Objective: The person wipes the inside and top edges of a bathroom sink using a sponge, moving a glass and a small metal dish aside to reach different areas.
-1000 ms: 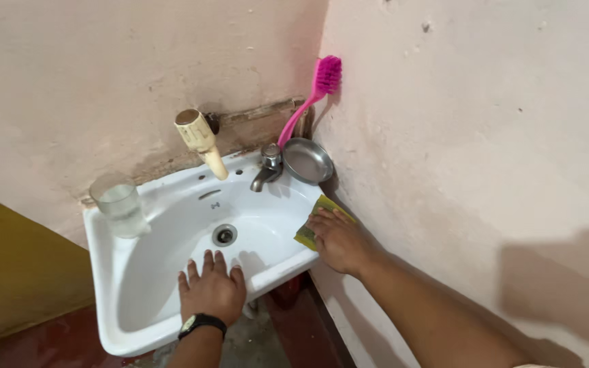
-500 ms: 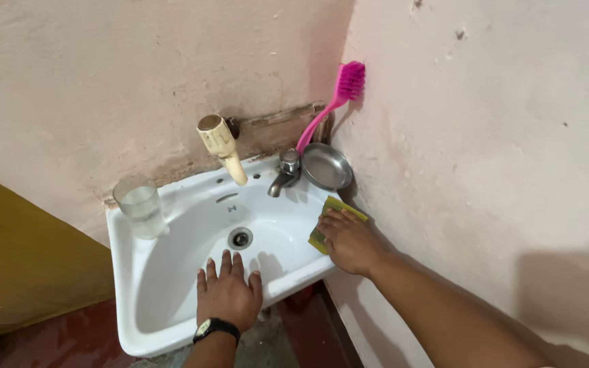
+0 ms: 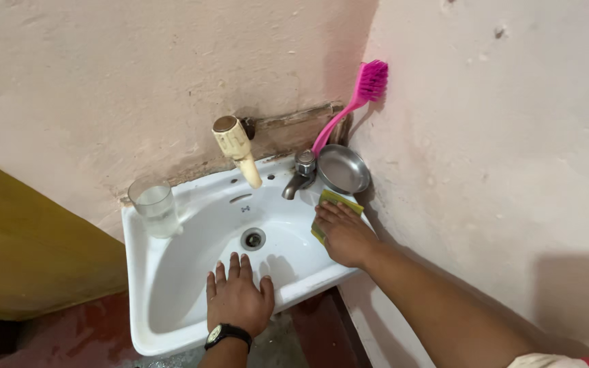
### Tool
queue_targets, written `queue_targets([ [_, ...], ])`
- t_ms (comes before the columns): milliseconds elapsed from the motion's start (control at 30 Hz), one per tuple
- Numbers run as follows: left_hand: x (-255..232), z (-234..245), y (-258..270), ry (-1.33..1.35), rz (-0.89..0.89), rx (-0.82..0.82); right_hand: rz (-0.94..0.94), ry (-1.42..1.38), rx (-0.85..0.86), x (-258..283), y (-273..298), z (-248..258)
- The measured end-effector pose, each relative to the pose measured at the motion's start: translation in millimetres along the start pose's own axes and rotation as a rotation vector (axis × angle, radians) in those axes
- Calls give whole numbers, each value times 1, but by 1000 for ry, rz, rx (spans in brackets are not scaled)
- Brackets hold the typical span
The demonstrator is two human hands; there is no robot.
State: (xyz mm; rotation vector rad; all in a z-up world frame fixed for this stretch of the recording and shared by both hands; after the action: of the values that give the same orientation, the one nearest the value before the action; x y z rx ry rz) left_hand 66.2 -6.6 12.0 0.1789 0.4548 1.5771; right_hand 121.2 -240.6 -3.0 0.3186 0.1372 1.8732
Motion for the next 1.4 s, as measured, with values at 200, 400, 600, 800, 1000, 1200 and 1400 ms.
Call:
queue_targets([
  [200, -1, 0, 1, 3, -3, 4, 59, 24, 13, 5, -21, 2],
  [400, 1, -3, -1, -24, -15, -38, 71, 15, -1, 8, -30, 5],
  [600, 2, -4, -4, -6, -24, -63, 38, 104, 32, 4, -19, -7],
  [800, 2, -5, -5, -21, -28, -51, -64, 161, 41, 17, 4, 11],
  [1000, 4, -8, -5, 3, -44, -97, -274, 74, 511, 44, 28, 19],
  [1200, 3, -11, -7, -1, -51, -99, -141, -197, 455, 74, 9, -12],
  [1400, 6, -14, -11, 54, -73, -151, -21, -280, 348, 90, 11, -16],
])
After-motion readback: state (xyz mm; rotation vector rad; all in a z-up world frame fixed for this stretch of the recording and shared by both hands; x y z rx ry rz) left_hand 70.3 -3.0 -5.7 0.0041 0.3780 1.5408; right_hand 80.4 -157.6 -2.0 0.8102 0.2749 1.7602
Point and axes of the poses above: each hand's wrist, its own y-axis away from the middle knuckle, its own z-axis out of the back of the hand, x = y × z, the point moved 5 cm from there along -y, towards the middle knuckle, and after that the axes turned 3 degrees about z, right-handed, at the moved point
